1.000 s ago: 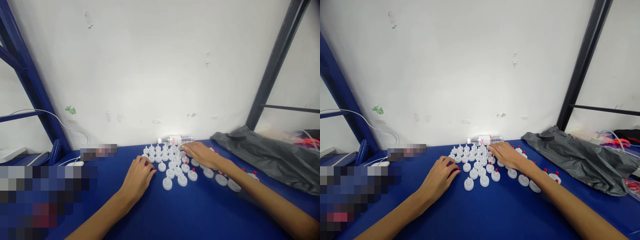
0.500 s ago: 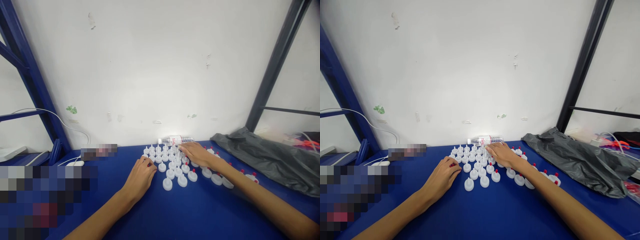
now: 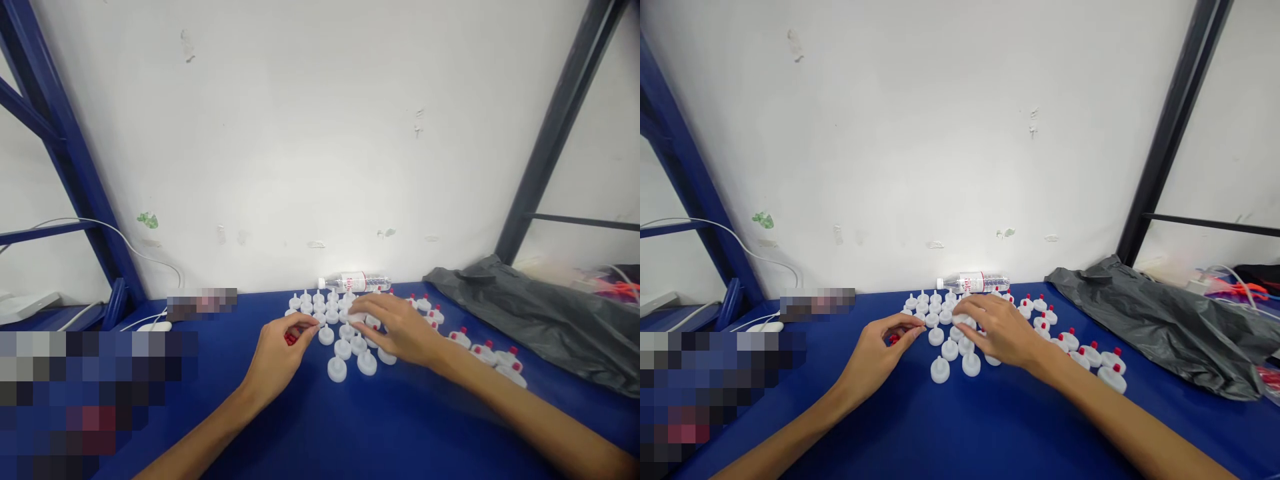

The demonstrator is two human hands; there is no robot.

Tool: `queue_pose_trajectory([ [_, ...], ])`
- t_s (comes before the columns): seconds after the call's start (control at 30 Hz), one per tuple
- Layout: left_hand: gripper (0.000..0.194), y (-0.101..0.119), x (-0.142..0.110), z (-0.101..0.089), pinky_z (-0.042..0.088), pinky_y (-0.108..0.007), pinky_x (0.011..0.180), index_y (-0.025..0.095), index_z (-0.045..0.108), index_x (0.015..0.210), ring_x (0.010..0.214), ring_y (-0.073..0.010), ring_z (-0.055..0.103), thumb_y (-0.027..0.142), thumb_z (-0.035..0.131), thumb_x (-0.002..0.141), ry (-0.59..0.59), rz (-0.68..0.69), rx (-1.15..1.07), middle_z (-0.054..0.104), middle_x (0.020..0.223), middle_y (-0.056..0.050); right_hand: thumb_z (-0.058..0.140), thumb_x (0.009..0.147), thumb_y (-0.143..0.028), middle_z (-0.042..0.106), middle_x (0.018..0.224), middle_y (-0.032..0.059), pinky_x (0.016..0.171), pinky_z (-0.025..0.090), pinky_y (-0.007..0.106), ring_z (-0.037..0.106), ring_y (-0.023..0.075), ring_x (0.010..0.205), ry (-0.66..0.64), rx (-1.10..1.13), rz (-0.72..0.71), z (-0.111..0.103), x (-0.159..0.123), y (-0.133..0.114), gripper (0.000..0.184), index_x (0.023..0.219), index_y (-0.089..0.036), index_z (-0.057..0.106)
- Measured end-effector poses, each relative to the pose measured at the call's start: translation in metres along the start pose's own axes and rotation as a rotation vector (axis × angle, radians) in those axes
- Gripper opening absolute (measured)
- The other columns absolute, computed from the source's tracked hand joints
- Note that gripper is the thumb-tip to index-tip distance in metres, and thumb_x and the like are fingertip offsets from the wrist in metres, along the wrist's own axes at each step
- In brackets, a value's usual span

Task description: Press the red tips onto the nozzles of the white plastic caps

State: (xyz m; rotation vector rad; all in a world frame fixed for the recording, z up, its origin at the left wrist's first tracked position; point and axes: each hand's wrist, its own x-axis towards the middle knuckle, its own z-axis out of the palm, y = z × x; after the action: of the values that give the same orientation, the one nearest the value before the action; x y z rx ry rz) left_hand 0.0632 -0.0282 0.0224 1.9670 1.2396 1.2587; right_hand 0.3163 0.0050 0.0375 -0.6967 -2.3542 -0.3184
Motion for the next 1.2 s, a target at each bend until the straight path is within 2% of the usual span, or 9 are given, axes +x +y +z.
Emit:
queue_pose_trajectory([
  [0.07, 0.023, 0.001, 0.001, 0.001, 0.055, -0.029, 0.074, 0.018, 0.072, 0.094, 0.082, -0.0202, 0.071, 0.04, 0.066, 0.088, -0.021, -0.091, -0.167, 0.077, 0.089, -0.004, 0.054, 0.098, -0.026, 0.071, 0.11, 0.0086, 0.089, 0.053, 0.038, 0.067, 0.0225, 0.103, -0.043, 0.025, -0.079, 0.001, 0.001, -0.014, 0.019, 0.115, -0.021, 0.061],
  [0.17, 0.029, 0.003, 0.001, 0.002, 0.054, -0.028, 0.07, 0.016, 0.072, 0.092, 0.08, -0.0202, 0.071, 0.044, 0.072, 0.083, -0.06, -0.134, -0.31, 0.077, 0.087, -0.006, 0.052, 0.099, -0.025, 0.071, 0.112, 0.0087, 0.089, 0.053, 0.037, 0.067, 0.0202, 0.102, -0.102, 0.091, -0.135, 0.001, 0.002, -0.029, 0.02, 0.117, -0.02, 0.06],
  [0.33, 0.028, 0.004, 0.001, 0.001, 0.055, -0.029, 0.075, 0.015, 0.075, 0.091, 0.088, -0.0221, 0.071, 0.041, 0.074, 0.082, -0.134, -0.135, -0.392, 0.077, 0.094, -0.009, 0.051, 0.099, -0.021, 0.071, 0.108, 0.0086, 0.089, 0.054, 0.037, 0.066, 0.0198, 0.097, -0.123, 0.115, -0.181, 0.003, 0.002, -0.038, 0.016, 0.112, -0.019, 0.06],
  [0.5, 0.026, 0.002, 0.001, 0.001, 0.056, -0.029, 0.074, 0.015, 0.075, 0.09, 0.084, -0.0208, 0.07, 0.04, 0.075, 0.08, -0.139, -0.144, -0.388, 0.076, 0.087, -0.007, 0.051, 0.099, -0.02, 0.069, 0.113, 0.009, 0.092, 0.053, 0.038, 0.063, 0.02, 0.102, -0.102, 0.113, -0.169, 0.004, 0.002, -0.037, 0.018, 0.115, -0.018, 0.059],
  [0.63, 0.024, 0.004, -0.001, 0.001, 0.053, -0.028, 0.069, 0.016, 0.074, 0.092, 0.076, -0.0189, 0.068, 0.039, 0.068, 0.086, -0.189, -0.111, -0.218, 0.075, 0.081, -0.005, 0.049, 0.1, -0.019, 0.069, 0.113, 0.0093, 0.092, 0.053, 0.037, 0.062, 0.0196, 0.104, -0.14, 0.111, -0.207, 0.004, 0.001, -0.035, 0.02, 0.117, -0.017, 0.059],
  [0.77, 0.021, 0.004, -0.003, -0.002, 0.049, -0.028, 0.074, 0.021, 0.071, 0.096, 0.08, -0.017, 0.064, 0.032, 0.053, 0.097, -0.251, 0.124, 0.168, 0.073, 0.09, -0.002, 0.051, 0.095, -0.008, 0.068, 0.111, 0.0111, 0.09, 0.053, 0.038, 0.06, 0.0219, 0.105, -0.224, 0.058, -0.244, 0.003, -0.001, -0.037, 0.025, 0.118, -0.016, 0.06],
  [0.87, 0.024, 0.001, -0.004, -0.003, 0.046, -0.028, 0.076, 0.022, 0.068, 0.097, 0.085, -0.0176, 0.062, 0.029, 0.045, 0.101, -0.285, 0.233, 0.324, 0.07, 0.093, -0.002, 0.051, 0.09, -0.002, 0.067, 0.113, 0.0111, 0.09, 0.053, 0.039, 0.058, 0.0233, 0.107, -0.271, 0.026, -0.256, 0.003, -0.002, -0.039, 0.036, 0.122, -0.017, 0.059],
  [1.0, 0.028, -0.004, -0.006, -0.003, 0.044, -0.027, 0.075, 0.021, 0.066, 0.094, 0.083, -0.017, 0.06, 0.028, 0.04, 0.103, -0.315, 0.294, 0.353, 0.069, 0.088, -0.001, 0.052, 0.086, -0.001, 0.066, 0.11, 0.0117, 0.091, 0.052, 0.038, 0.058, 0.0234, 0.105, -0.297, 0.015, -0.263, 0.002, -0.002, -0.042, 0.043, 0.126, -0.015, 0.056],
  [1.2, 0.03, -0.006, -0.007, -0.003, 0.04, -0.026, 0.072, 0.021, 0.066, 0.088, 0.076, -0.0146, 0.057, 0.024, 0.039, 0.103, -0.315, 0.294, 0.325, 0.066, 0.082, 0.001, 0.051, 0.077, 0.004, 0.065, 0.114, 0.0119, 0.094, 0.05, 0.037, 0.055, 0.0242, 0.107, -0.313, -0.021, -0.301, 0.0, -0.002, -0.045, 0.057, 0.132, -0.011, 0.05],
])
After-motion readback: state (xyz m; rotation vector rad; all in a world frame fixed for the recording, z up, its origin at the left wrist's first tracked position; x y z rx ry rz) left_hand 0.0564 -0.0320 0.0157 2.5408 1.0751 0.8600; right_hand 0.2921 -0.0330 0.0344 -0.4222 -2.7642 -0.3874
